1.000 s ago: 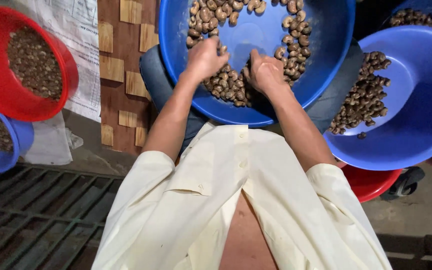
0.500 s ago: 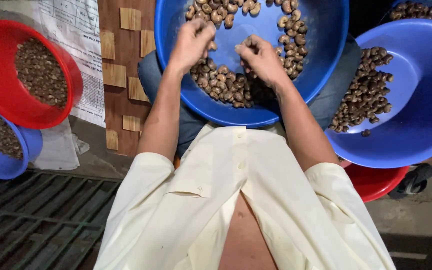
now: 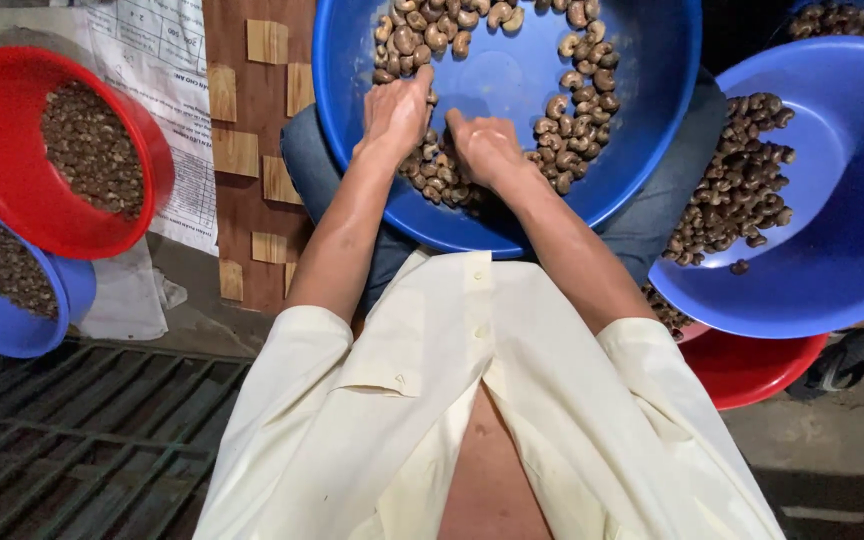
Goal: Manually sorting cashew nuts from a large blue bowl into smaller red and blue bowls based on quality or type.
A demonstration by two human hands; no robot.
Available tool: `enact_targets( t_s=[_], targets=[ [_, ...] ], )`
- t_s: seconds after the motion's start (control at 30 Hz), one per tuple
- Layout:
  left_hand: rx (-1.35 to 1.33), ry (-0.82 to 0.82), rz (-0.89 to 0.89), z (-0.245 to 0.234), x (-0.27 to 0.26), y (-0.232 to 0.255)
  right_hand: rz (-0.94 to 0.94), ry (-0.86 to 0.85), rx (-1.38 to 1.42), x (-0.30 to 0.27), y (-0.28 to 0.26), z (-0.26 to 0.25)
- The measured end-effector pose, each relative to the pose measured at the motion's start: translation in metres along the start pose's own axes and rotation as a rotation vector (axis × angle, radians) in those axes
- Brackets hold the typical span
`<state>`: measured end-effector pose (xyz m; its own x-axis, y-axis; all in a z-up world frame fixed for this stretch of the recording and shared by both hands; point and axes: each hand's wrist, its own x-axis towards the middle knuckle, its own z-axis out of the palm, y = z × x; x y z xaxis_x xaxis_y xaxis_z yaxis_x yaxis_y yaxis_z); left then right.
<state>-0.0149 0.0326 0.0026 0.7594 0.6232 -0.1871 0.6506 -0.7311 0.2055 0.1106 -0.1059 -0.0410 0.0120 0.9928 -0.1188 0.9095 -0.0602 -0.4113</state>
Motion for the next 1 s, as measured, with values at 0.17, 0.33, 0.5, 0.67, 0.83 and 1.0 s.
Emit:
enact_targets(
  t_s=[0.17,0.33,0.5,0.67,0.83,1.0],
  targets=[
    [0.034,0.086,0.025,0.002,0.004,0.006,0.134,-0.137,0.123,0.002,-0.004,-0.041],
    [-0.01,-0.005,0.035,0.002,0.006,0.006,0.36,-0.141,1.323,0.003,-0.008,-0.102],
    [-0.692,-0.115,-0.239,-0.044,0.009,0.02,0.216,0.066,1.872,0.001,0.004,-0.108],
    [-1.686,-0.018,-0.277,-0.076,0.002,0.01,0.386,0.294,1.84,0.006,0.013,-0.101],
    [-1.81,0.034,-0.11,-0.093,-0.003,0.012,0.591,0.324,1.545,0.024,0.01,-0.093],
    [-1.33,0.034,-0.309,-0.057,0.01,0.013,0.431,0.11,0.74,0.056,0.019,-0.066]
  ],
)
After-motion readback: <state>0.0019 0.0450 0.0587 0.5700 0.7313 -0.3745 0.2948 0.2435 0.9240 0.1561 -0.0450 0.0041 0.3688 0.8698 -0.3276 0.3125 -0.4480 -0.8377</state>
